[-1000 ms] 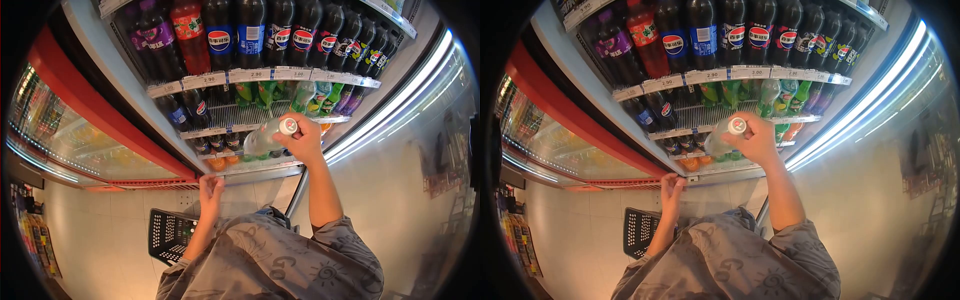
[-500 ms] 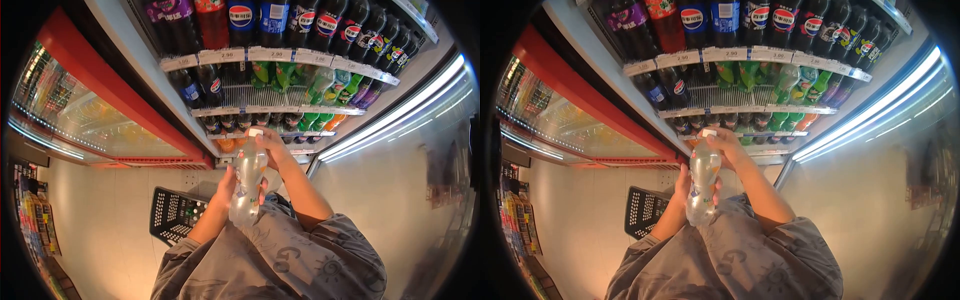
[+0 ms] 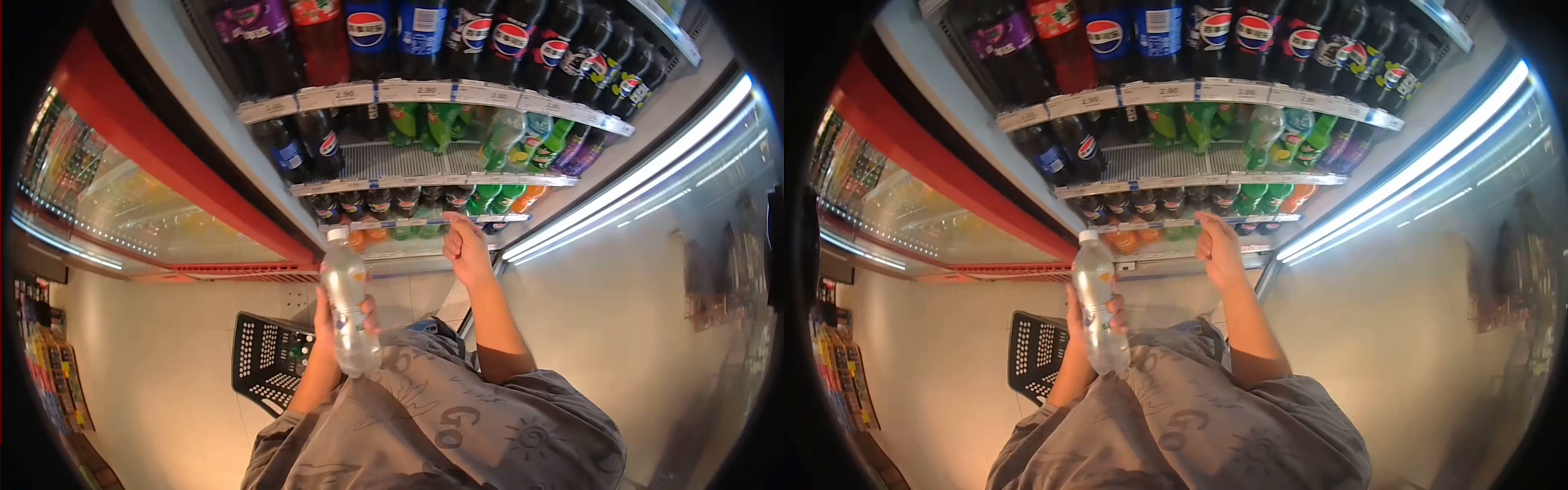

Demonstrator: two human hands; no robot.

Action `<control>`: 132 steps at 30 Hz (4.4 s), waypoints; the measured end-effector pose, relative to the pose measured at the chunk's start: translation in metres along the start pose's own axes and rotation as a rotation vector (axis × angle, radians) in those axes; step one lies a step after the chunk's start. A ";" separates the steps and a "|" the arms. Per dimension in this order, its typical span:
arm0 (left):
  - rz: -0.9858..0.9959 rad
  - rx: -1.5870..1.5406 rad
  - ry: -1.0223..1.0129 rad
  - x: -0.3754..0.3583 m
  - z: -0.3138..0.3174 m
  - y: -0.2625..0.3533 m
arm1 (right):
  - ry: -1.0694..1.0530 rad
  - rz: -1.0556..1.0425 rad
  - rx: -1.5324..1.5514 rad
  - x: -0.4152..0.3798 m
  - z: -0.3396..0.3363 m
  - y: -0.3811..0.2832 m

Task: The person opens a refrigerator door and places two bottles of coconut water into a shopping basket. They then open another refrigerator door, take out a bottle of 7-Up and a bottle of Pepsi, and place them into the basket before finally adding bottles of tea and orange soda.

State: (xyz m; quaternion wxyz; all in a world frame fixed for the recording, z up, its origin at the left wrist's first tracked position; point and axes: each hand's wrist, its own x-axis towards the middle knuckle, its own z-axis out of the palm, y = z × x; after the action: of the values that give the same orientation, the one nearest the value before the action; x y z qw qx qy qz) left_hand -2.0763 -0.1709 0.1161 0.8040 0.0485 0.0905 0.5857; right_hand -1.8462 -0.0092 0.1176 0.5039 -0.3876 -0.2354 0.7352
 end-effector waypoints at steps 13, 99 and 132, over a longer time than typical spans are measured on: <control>0.022 -0.455 -0.115 -0.030 -0.028 0.000 | 0.296 -0.578 -0.578 0.046 -0.017 -0.091; 1.316 -0.518 0.467 -0.381 -0.236 0.042 | -1.471 -0.380 -1.442 -0.057 0.266 0.402; 1.100 -0.655 0.870 -0.375 -0.383 -0.002 | -2.085 -0.422 -2.293 -0.047 0.081 0.934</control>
State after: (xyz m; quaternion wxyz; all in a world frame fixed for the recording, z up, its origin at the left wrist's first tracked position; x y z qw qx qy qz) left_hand -2.2634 -0.5390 -0.2261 0.2626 -0.3882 0.1835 0.8641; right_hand -2.4235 -0.4055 -0.5068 -0.3383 0.1497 -0.9288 0.0229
